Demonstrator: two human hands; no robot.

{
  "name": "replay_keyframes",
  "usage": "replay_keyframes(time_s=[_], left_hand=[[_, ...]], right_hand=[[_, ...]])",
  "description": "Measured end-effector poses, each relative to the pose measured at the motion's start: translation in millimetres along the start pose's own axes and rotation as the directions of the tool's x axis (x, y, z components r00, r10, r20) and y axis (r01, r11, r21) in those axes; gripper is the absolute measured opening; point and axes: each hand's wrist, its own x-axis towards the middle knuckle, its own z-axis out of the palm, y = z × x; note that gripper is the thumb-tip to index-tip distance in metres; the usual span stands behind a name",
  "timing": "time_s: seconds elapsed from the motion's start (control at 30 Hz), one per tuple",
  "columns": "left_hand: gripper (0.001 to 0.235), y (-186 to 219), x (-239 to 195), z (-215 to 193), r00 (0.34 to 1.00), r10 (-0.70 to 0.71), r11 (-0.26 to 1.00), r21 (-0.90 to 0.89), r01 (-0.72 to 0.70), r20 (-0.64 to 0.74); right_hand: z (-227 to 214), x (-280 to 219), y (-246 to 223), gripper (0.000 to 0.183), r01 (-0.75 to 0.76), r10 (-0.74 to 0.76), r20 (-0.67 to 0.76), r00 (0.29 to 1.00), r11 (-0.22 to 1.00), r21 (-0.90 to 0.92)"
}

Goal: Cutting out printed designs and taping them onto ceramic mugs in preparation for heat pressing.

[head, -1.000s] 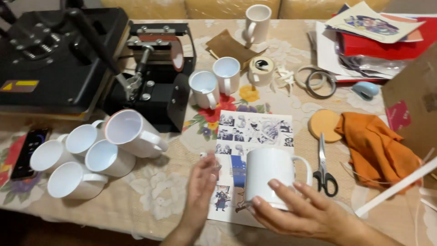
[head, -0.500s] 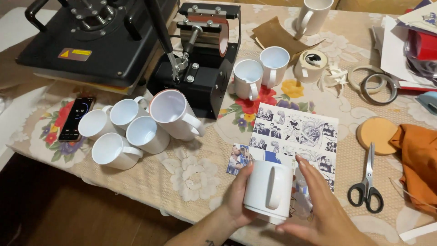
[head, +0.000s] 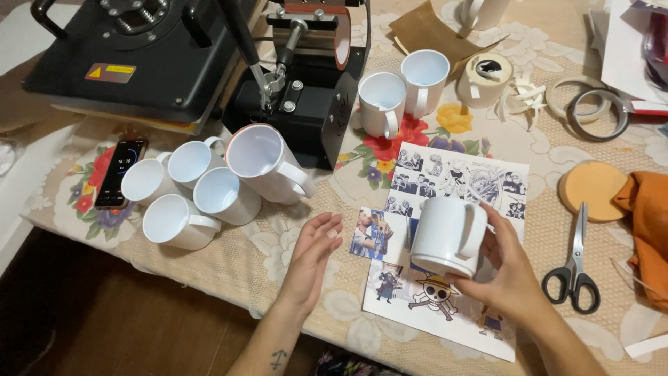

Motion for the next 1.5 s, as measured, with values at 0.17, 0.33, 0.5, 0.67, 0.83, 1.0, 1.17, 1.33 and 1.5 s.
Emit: replay_keyframes(time_s=[0.17, 0.33, 0.5, 0.67, 0.83, 1.0, 1.17, 1.33, 1.5], left_hand=[[0.046, 7.0, 2.3, -2.2, 0.995, -0.094, 0.983, -0.159, 0.087, -0.038], [0.037, 12.0, 9.0, -3.8, 0.981, -0.196, 0.939, -0.289, 0.186, -0.006], [0.032, 13.8, 11.5, -1.8, 0.978, -0.210, 0.938, -0.284, 0.200, -0.006], [0.028, 0.7, 22.6, -6.2, 0.980, -0.191, 0.916, -0.352, 0.195, 0.046], [0.030, -11.3, 28.4, 9.2, 0.968, -0.150, 0.935, -0.289, 0.205, 0.201], [0.035, -29.8, 33.6, 33.1, 0.918, -0.272, 0.962, 0.113, 0.250, 0.290], [0.030, -35.0, 35.6, 46.2, 0.889, -0.214, 0.974, 0.154, 0.165, 0.405], [0.075, -9.2, 24.8, 72.5, 0.861, -0.332, 0.930, 0.287, 0.230, 0.385], [0.088, -17.7, 39.9, 80.9, 0.681, -0.384, 0.923, 0.266, 0.278, 0.623]], right_hand=[[5.6, 1.8, 6.2, 0.115, -0.003, 0.010, 0.065, 0.998, 0.993, -0.116], [2.4, 1.3, 13.5, 0.116, -0.047, 0.055, 0.086, 0.995, 0.994, -0.095], [-0.2, 2.8, 16.8, 0.115, -0.048, 0.063, 0.117, 0.991, 0.990, -0.129], [-3.3, 4.1, 12.1, 0.113, -0.064, 0.085, 0.139, 0.987, 0.987, -0.146], [-5.7, 4.2, 14.9, 0.120, -0.102, 0.132, 0.150, 0.980, 0.976, -0.193], [-8.1, 4.8, 18.6, 0.118, -0.066, 0.101, 0.143, 0.985, 0.971, -0.228], [-4.3, 1.4, 20.0, 0.114, 0.035, -0.017, 0.134, 0.991, 0.990, -0.136], [-4.4, -2.5, 29.6, 0.114, 0.156, -0.153, 0.077, 0.985, 0.987, -0.043], [-8.3, -3.5, 44.4, 0.117, 0.235, -0.235, 0.010, 0.972, 0.972, -0.014]])
